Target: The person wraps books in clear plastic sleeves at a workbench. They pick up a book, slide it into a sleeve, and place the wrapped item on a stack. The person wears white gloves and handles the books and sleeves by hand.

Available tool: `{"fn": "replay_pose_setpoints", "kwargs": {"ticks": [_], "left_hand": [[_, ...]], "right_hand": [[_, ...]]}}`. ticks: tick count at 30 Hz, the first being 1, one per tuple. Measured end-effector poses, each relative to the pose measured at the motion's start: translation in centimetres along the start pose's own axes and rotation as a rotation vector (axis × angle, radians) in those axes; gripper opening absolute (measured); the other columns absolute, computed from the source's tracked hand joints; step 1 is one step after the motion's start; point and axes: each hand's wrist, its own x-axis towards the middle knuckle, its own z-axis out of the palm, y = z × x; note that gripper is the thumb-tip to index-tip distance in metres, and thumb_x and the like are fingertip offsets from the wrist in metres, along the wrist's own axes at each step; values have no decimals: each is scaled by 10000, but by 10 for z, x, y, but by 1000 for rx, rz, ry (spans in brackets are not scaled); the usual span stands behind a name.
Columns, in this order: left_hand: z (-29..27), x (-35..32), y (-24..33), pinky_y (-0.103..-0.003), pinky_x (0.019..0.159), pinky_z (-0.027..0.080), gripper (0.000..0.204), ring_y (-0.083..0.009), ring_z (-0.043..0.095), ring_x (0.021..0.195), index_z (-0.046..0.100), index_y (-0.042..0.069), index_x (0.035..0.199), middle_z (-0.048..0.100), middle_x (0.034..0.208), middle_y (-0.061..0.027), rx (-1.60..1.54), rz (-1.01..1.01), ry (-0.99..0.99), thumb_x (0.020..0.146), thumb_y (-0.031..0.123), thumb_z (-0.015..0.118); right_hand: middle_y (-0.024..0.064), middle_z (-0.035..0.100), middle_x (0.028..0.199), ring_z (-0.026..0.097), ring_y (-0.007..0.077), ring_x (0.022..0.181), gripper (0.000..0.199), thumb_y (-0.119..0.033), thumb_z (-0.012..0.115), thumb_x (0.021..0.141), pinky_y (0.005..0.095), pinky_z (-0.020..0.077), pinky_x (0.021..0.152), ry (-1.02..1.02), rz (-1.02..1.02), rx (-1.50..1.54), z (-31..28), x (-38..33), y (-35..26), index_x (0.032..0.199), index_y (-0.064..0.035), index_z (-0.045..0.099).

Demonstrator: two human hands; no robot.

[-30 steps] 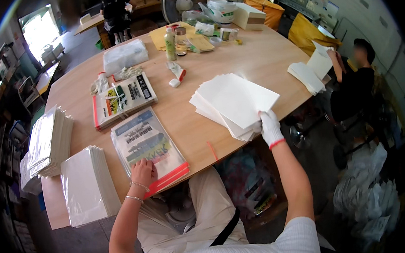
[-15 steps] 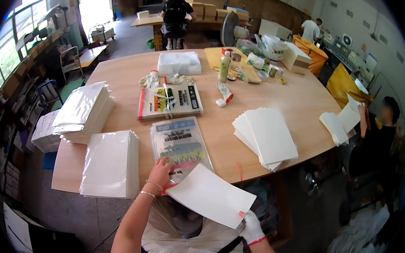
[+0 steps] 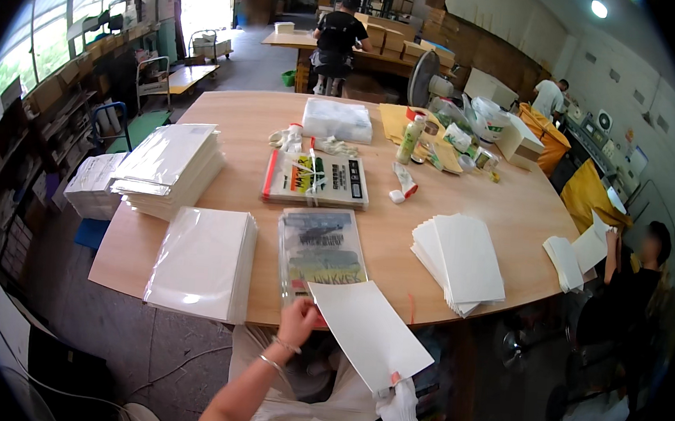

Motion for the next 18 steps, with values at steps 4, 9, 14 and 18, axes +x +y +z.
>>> {"fn": "replay_pose_setpoints", "kwargs": {"ticks": [4, 9, 14, 18], "left_hand": [[77, -23, -31, -287, 790, 455, 264, -159, 538, 944, 471, -12, 1054, 539, 1004, -80, -576, 33, 175, 801, 28, 534], [120, -64, -159, -371, 990, 310, 462, -244, 415, 1153, 372, 62, 1265, 458, 1243, -98, 744, 479, -506, 884, 316, 432], [125, -115, -165, -330, 924, 377, 366, -219, 464, 1106, 443, 59, 1203, 494, 1209, -84, -371, -64, -273, 896, 258, 428], [98, -89, -94, -256, 788, 467, 257, -160, 556, 956, 513, 28, 1092, 569, 1073, -46, -643, -568, -233, 851, 112, 540]], "right_hand": [[2, 518, 724, 450, 119, 520, 65, -161, 494, 878, 290, 389, 460, 55, 85, -45, 3, -8, 3, 936, -133, 486], [-19, 492, 734, 450, 101, 538, 85, -118, 480, 883, 325, 407, 499, 191, 197, -81, 1, -10, 16, 930, -189, 481], [30, 543, 815, 547, 190, 664, 113, -122, 461, 890, 411, 513, 720, 13, 350, 163, -2, 60, 48, 992, -82, 485], [237, 559, 953, 576, 389, 872, 150, -160, 433, 894, 468, 496, 801, -153, 325, 359, 26, 124, 49, 893, -10, 432]]}}
